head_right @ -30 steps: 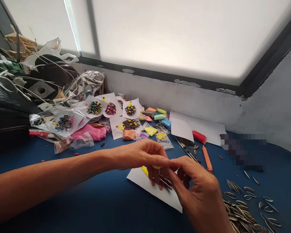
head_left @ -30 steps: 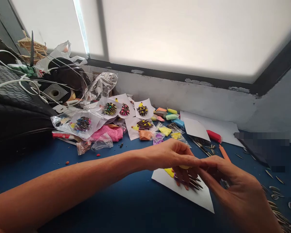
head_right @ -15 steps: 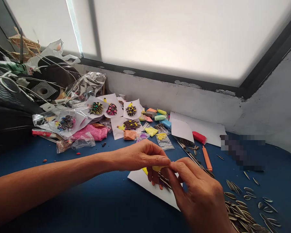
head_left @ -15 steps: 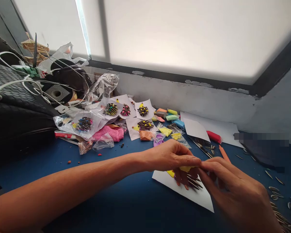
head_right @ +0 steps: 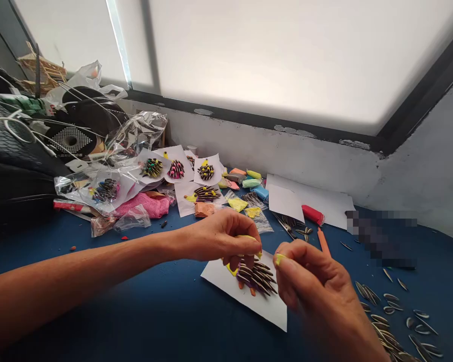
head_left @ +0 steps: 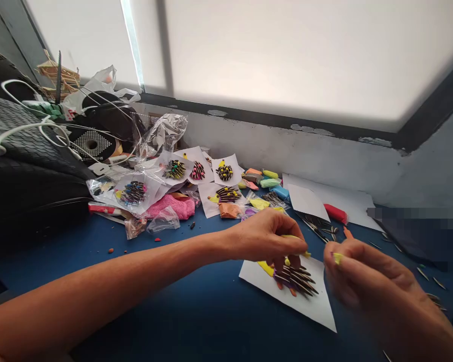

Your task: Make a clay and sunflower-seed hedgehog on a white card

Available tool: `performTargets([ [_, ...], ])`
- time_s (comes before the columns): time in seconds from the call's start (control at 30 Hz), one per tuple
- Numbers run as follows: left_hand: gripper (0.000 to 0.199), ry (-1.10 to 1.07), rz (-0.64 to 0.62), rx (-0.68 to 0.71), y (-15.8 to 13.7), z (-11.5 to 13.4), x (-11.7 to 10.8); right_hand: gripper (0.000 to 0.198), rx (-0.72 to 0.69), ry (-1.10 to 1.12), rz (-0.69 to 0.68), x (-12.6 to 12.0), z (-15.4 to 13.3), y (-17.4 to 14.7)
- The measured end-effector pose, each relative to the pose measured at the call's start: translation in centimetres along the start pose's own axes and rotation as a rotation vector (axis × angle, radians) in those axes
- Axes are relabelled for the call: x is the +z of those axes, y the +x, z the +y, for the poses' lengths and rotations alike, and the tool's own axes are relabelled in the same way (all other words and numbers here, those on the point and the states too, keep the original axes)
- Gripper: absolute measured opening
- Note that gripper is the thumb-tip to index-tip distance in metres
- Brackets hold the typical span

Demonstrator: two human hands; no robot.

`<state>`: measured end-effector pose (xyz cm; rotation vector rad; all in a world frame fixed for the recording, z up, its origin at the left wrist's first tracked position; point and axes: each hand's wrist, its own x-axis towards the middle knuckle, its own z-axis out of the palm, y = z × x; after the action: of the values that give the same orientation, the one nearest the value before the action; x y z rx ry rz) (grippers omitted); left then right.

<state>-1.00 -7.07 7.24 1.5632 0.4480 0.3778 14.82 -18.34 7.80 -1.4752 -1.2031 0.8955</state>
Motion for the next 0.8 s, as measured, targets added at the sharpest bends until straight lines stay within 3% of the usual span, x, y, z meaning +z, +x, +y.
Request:
performTargets([
  [0.07, 0.006, -0.021, -0.014, 0.005, 0.0, 0.0, -0.3, 0.031, 0.024, 0.026, 0.033, -0.5, -0.2, 0.3],
  [0.13, 0.019, -0.075, -0.047, 0.028, -0.1, 0.0, -0.5, 0.029, 0.014, -0.041, 0.067, -1.0, 0.2, 0.7],
  [0.2, 0.028, -0.124, -0.049, 0.062, -0.1, -0.1, -0.5, 0.030, -0.043, -0.122, 0.068, -1.3, 0.9, 1.1],
  [0.3, 0.021, -0.157, -0.032, 0.087, -0.3, -0.4, -0.6, 0.026, -0.150, -0.194, 0.054, -1.4, 1.6, 1.5],
  [0.5, 0.038, -0.194, -0.169, 0.018, -0.5, -0.6, -0.3, 0.023, -0.276, -0.251, 0.122, -0.5, 1.4, 0.7],
  [0.67, 0.046, -0.267, -0.144, -0.048, -0.4, -0.7, 0.3, 0.022, -0.317, -0.336, 0.134, 0.0, 1.1, 0.3],
  [0.8, 0.042, -0.301, -0.092, -0.064, -0.3, -0.6, 0.2, 0.017, -0.449, -0.399, 0.114, -0.7, 1.3, 0.6],
])
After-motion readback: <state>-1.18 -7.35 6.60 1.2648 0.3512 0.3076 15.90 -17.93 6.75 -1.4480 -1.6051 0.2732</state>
